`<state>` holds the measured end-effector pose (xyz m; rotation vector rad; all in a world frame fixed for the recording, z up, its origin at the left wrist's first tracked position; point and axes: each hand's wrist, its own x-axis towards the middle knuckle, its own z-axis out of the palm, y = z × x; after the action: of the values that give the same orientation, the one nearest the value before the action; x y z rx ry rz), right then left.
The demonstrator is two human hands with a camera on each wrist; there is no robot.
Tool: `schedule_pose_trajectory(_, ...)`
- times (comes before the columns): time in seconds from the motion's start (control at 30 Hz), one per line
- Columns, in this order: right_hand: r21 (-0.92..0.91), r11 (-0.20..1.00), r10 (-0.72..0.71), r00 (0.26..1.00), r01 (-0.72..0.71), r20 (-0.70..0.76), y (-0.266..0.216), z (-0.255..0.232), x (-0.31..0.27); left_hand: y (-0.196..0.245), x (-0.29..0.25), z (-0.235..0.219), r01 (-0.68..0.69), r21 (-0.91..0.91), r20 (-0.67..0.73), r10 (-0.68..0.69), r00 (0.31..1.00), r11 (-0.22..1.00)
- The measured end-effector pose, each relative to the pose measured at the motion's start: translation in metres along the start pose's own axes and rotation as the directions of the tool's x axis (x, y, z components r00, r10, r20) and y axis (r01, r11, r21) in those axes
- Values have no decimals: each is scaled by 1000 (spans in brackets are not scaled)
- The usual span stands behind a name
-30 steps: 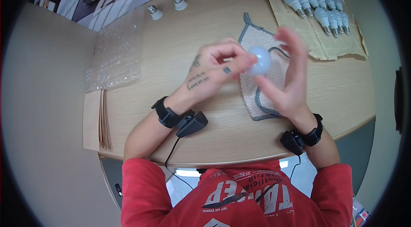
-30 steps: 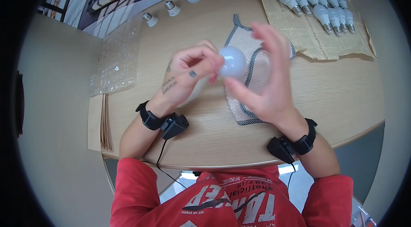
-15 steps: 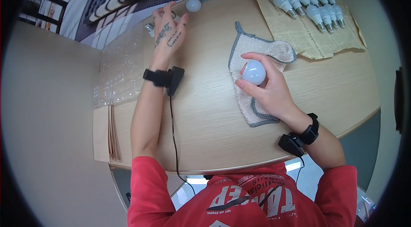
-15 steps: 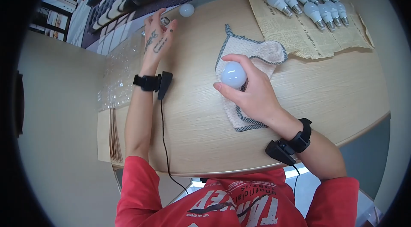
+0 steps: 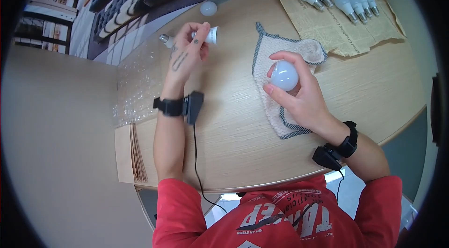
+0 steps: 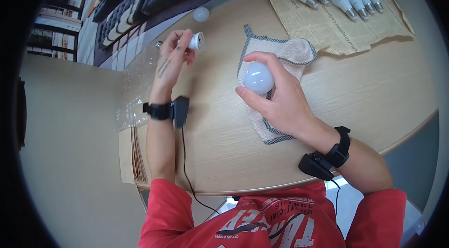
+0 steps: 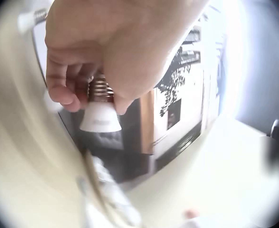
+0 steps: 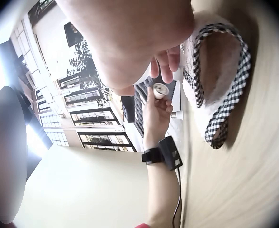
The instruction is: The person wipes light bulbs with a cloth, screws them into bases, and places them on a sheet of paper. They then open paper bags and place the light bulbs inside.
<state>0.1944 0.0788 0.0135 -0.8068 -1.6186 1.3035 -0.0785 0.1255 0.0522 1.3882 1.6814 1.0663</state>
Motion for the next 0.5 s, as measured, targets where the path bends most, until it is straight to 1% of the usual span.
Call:
schedule_pose_trajectory(0.03,14,1000,10,1000,-10,-3,-2,0,-2,11,-15,10,-2,-122,56,9,998,993)
schedule_pose_trajectory(0.1,35,999,24,1000,-24,5,-5,0,-3,26,-39,28,8,-365,143,48,989,931)
schedule_pose_trajectory(0.2,81,995,-55,998,57,-24,-3,2,-4,37,-52,47,39,-362,222,46,974,931)
schedule_pose_trajectory(0.3,19,990,-136,990,137,-30,0,1,-3,37,-59,57,22,-335,267,73,961,942)
schedule_pose_trajectory(0.4,-137,960,-249,968,244,-24,-2,0,-3,40,-68,68,1,-295,269,82,960,955)
schedule_pose_trajectory(0.47,-83,975,-205,979,204,3,-4,0,-5,46,-75,73,-5,-263,242,72,968,965)
schedule_pose_trajectory(0.5,-56,981,-184,983,185,17,-5,0,-6,46,-76,72,-5,-271,251,76,965,963)
